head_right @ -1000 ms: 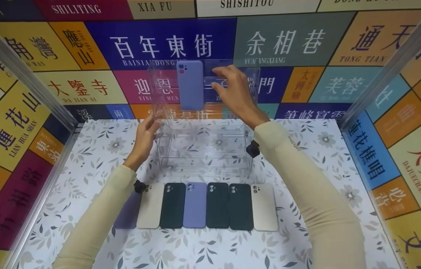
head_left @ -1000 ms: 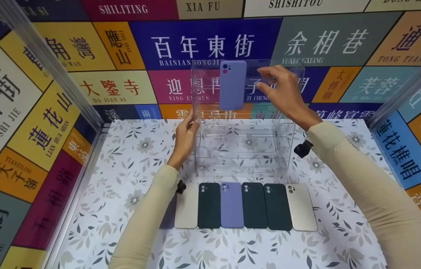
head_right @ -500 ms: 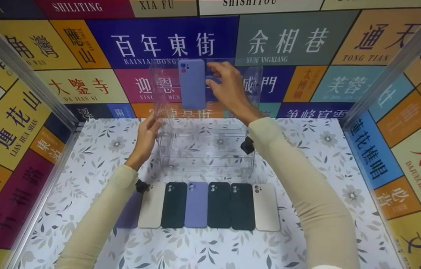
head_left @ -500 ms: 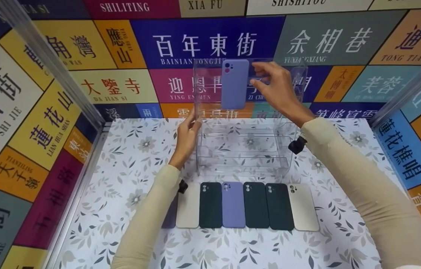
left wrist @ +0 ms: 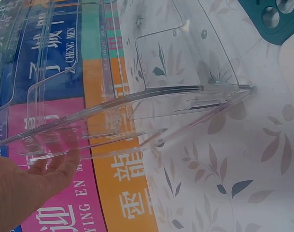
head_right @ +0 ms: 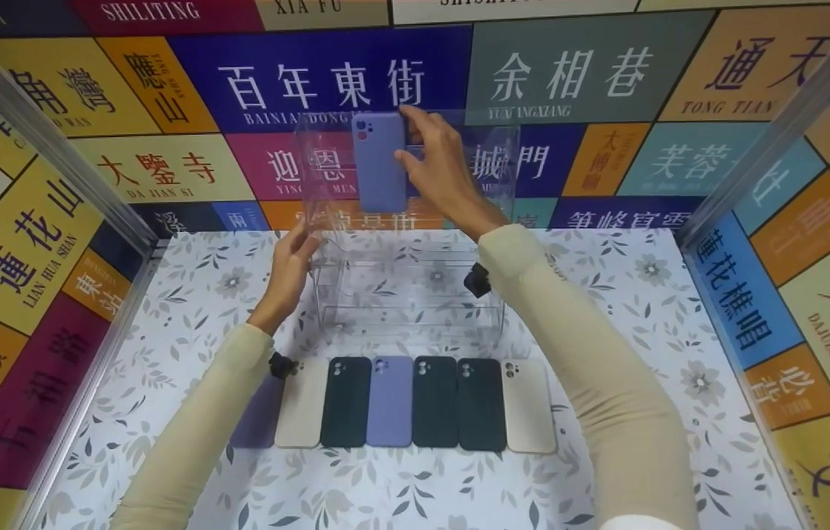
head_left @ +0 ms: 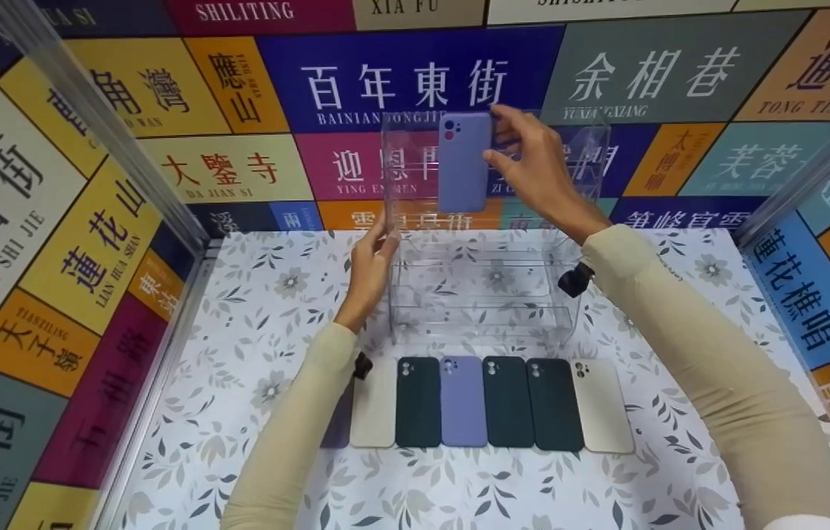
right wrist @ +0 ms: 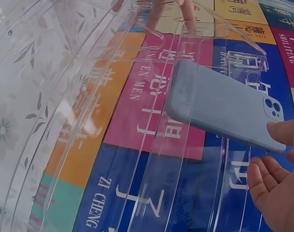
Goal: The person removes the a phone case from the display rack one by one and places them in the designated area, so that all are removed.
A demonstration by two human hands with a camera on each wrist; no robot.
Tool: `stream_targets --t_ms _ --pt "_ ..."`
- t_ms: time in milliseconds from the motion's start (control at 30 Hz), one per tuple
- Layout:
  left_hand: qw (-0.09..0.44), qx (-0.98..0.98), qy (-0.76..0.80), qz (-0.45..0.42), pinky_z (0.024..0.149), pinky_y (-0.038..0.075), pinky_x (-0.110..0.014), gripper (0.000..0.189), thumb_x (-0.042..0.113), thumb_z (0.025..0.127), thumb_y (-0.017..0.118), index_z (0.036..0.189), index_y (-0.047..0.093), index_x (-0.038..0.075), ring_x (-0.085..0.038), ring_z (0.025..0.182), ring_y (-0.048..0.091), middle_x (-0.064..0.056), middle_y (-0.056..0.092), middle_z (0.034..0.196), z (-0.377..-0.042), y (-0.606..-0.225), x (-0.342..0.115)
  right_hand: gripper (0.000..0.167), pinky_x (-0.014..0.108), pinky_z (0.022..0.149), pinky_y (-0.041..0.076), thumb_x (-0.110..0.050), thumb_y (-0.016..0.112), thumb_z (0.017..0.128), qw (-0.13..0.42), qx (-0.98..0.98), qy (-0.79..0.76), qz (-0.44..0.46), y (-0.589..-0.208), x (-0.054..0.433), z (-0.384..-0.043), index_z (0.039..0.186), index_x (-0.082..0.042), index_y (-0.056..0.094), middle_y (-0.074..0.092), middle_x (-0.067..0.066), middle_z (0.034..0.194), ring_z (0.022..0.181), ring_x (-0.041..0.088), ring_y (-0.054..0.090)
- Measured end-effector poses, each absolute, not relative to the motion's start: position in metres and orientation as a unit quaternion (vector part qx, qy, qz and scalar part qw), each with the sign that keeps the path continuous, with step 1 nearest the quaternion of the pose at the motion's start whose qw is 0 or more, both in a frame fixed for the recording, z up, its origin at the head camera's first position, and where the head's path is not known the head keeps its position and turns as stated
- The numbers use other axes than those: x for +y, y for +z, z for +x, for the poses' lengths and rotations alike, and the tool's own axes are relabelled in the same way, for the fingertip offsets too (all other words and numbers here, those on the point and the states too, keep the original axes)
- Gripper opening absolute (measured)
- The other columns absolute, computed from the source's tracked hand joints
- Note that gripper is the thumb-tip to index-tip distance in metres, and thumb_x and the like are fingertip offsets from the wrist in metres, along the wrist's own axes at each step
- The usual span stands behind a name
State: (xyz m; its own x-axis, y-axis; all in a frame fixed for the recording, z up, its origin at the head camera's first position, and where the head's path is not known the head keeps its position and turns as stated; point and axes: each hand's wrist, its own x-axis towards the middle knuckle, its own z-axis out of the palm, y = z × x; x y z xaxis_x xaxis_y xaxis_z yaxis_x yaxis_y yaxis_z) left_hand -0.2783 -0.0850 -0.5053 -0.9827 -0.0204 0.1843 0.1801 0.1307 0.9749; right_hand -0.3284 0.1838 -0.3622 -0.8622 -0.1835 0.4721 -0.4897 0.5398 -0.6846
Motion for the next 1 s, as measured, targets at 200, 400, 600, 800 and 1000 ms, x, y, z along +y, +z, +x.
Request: stream_targets --t_ms 200,400,600,800,1000 --pt "0.078 -0.754 -0.651 -0.053 0.114 0.053 -0.044 0.059 0.019 0.113 0.057 0.170 0.042 0.017 -0.031 0.131 0.065 -0.012 0.056 0.165 -0.278 -0.505 -0.084 0.059 0.036 0.101 0.056 0.001 0.076 0.102 0.176 -0.861 0.432 0.203 -0.361 0.181 -0.330 0.158 -0.002 0.057 0.069 0.018 0.135 0.121 0.026 0.067" --pt "0.080 -0.757 -0.646 -0.058 0.114 0.053 -0.044 0.059 0.018 0.114 0.057 0.171 0.041 0.018 -0.029 0.132 0.064 -0.014 0.056 0.164 -0.278 -0.505 -0.084 0.043 0.030 0.097 0.057 0.004 0.073 0.103 0.202 -0.850 0.445 0.198 -0.364 0.180 -0.328 0.144 0.000 0.066 0.072 0.018 0.127 0.112 0.022 0.070" --pt "0.082 -0.753 -0.650 -0.057 0.115 0.052 -0.046 0.059 0.017 0.113 0.058 0.170 0.042 0.015 -0.038 0.134 0.064 -0.019 0.055 0.163 -0.278 -0.507 -0.084 0.025 0.024 0.090 0.060 0.007 0.073 0.102 0.248 -0.822 0.466 0.212 -0.365 0.181 -0.323 0.126 0.002 0.071 0.074 0.017 0.111 0.098 0.018 0.071" --pt "0.080 -0.756 -0.647 -0.055 0.117 0.051 -0.045 0.057 0.018 0.114 0.057 0.170 0.043 0.013 -0.034 0.133 0.064 -0.016 0.053 0.167 -0.277 -0.507 -0.084 0.022 0.024 0.089 0.061 0.009 0.075 0.100 0.298 -0.796 0.470 0.239 -0.360 0.188 -0.315 0.122 0.005 0.073 0.074 0.018 0.111 0.099 0.019 0.072" --pt "0.078 -0.758 -0.645 -0.053 0.115 0.052 -0.044 0.058 0.017 0.114 0.056 0.170 0.042 0.015 -0.032 0.134 0.063 -0.011 0.052 0.168 -0.278 -0.506 -0.084 0.023 0.025 0.091 0.063 0.006 0.075 0.101 0.314 -0.789 0.479 0.223 -0.350 0.200 -0.303 0.123 0.001 0.074 0.076 0.013 0.112 0.101 0.016 0.073"
